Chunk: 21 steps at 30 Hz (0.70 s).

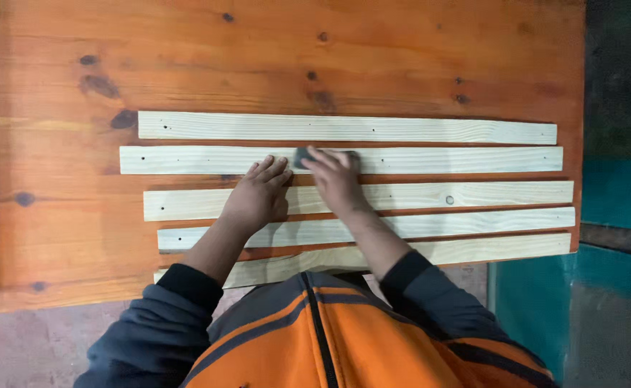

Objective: The person sands several light-colored wooden planks laid on a wooden workbench using a sanding block. They move the block back and forth along the length of each plank, working systematically across the set.

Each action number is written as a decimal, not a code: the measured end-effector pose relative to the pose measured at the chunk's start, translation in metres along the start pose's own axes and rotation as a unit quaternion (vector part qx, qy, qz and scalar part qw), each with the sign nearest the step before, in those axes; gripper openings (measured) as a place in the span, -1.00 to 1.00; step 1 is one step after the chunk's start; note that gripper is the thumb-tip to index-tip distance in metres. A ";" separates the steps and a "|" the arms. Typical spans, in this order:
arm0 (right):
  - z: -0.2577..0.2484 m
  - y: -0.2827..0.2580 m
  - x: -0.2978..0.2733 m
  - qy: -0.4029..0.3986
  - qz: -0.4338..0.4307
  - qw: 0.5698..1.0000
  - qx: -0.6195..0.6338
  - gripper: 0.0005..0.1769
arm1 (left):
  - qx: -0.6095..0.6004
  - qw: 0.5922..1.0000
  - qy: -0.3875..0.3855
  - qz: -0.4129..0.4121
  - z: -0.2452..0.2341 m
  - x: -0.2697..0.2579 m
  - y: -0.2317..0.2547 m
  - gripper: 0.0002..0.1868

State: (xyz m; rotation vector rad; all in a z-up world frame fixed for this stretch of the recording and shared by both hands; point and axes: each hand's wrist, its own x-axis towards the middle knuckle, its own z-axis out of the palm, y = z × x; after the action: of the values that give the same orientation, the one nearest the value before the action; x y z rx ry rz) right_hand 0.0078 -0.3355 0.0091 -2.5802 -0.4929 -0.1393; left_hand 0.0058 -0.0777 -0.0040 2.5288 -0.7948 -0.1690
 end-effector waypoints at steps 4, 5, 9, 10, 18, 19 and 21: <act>0.002 0.014 -0.002 -0.014 0.022 0.998 -0.052 -0.51 | 0.007 1.000 0.010 0.004 -0.002 -0.004 0.001 -0.29; -0.007 0.028 -0.007 -0.025 0.024 0.998 -0.050 -0.48 | 0.008 1.000 0.013 0.000 0.002 -0.003 -0.001 -0.28; -0.040 0.078 -0.034 -0.034 0.042 0.998 -0.037 -0.53 | -0.002 1.000 0.005 -0.006 -0.008 0.002 0.004 -0.31; -0.029 0.088 -0.036 -0.032 0.038 0.998 -0.036 -0.53 | 0.001 1.000 0.008 -0.008 -0.008 0.004 0.005 -0.31; -0.024 0.054 -0.015 -0.043 -0.017 0.995 -0.089 -0.48 | 0.031 0.987 -0.148 -0.049 -0.024 0.012 0.010 -0.24; -0.029 0.062 -0.018 -0.043 -0.017 0.995 -0.088 -0.48 | 0.031 0.987 -0.149 -0.049 -0.024 0.011 0.009 -0.24; -0.041 0.083 -0.018 -0.031 -0.030 0.995 -0.092 -0.50 | 0.034 0.988 -0.143 -0.049 -0.023 0.013 0.007 -0.27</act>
State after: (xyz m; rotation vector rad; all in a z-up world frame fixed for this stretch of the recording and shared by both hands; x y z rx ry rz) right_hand 0.0216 -0.4284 0.0026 -2.7582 -0.6065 -0.1302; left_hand 0.0190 -0.0806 0.0200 2.6461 -0.7931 -0.5566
